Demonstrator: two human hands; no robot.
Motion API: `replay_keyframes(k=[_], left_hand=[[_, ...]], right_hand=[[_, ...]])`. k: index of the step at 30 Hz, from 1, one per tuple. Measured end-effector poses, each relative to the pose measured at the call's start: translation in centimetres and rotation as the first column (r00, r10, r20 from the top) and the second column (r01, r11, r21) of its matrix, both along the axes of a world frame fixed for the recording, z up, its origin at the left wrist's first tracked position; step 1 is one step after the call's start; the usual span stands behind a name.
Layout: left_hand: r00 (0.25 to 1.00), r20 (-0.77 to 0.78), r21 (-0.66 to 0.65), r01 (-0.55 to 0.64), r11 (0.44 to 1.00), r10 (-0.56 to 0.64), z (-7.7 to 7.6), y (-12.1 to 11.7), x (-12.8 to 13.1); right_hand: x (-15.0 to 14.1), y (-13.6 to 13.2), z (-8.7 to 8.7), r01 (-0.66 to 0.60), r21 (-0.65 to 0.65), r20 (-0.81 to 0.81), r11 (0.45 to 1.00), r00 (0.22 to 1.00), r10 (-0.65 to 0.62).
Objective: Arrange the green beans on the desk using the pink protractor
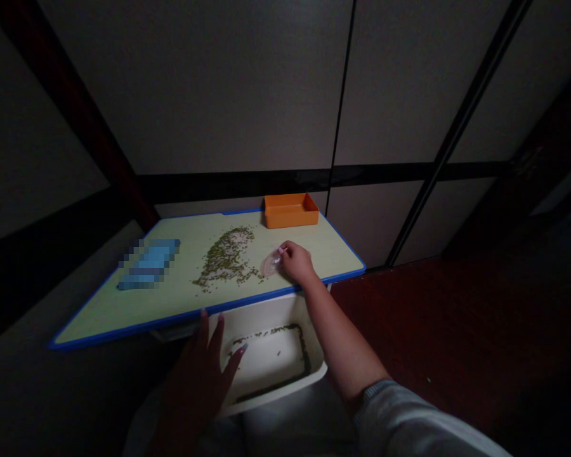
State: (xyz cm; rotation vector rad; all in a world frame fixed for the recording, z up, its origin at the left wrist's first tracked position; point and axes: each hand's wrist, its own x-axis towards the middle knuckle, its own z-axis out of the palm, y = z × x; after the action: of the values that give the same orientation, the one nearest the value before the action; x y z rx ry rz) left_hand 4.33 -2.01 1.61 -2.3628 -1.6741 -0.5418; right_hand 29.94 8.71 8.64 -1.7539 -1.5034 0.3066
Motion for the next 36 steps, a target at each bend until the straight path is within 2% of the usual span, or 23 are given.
replay_keyframes(k=[6, 16, 24, 32, 36], left_hand=[[1.000, -0.012, 0.009, 0.006, 1.000, -0.006, -0.08, 0.02, -0.13], [1.000, 0.004, -0.028, -0.008, 1.000, 0.008, 0.14, -0.15, 0.11], [0.999, 0.004, -0.066, -0.031, 0.997, 0.032, 0.56, -0.26, 0.13], [1.000, 0.002, -0.059, -0.027, 0.998, 0.027, 0.43, -0.11, 0.15], [1.000, 0.013, -0.050, -0.013, 0.999, 0.014, 0.32, -0.17, 0.06]], right_hand=[[-0.07, -0.03, -0.04, -0.058, 0.004, 0.041, 0.998, 0.998, 0.057], [-0.03, -0.12, 0.18, 0.000, -0.008, 0.001, 1.000, 1.000, 0.000], [-0.17, -0.08, 0.04, -0.076, 0.028, 0.005, 0.997, 0.997, 0.076], [-0.15, -0.47, 0.64, 0.063, -0.030, 0.030, 0.998, 0.998, -0.063], [-0.13, -0.53, 0.72, 0.072, -0.026, 0.006, 0.997, 0.997, -0.072]])
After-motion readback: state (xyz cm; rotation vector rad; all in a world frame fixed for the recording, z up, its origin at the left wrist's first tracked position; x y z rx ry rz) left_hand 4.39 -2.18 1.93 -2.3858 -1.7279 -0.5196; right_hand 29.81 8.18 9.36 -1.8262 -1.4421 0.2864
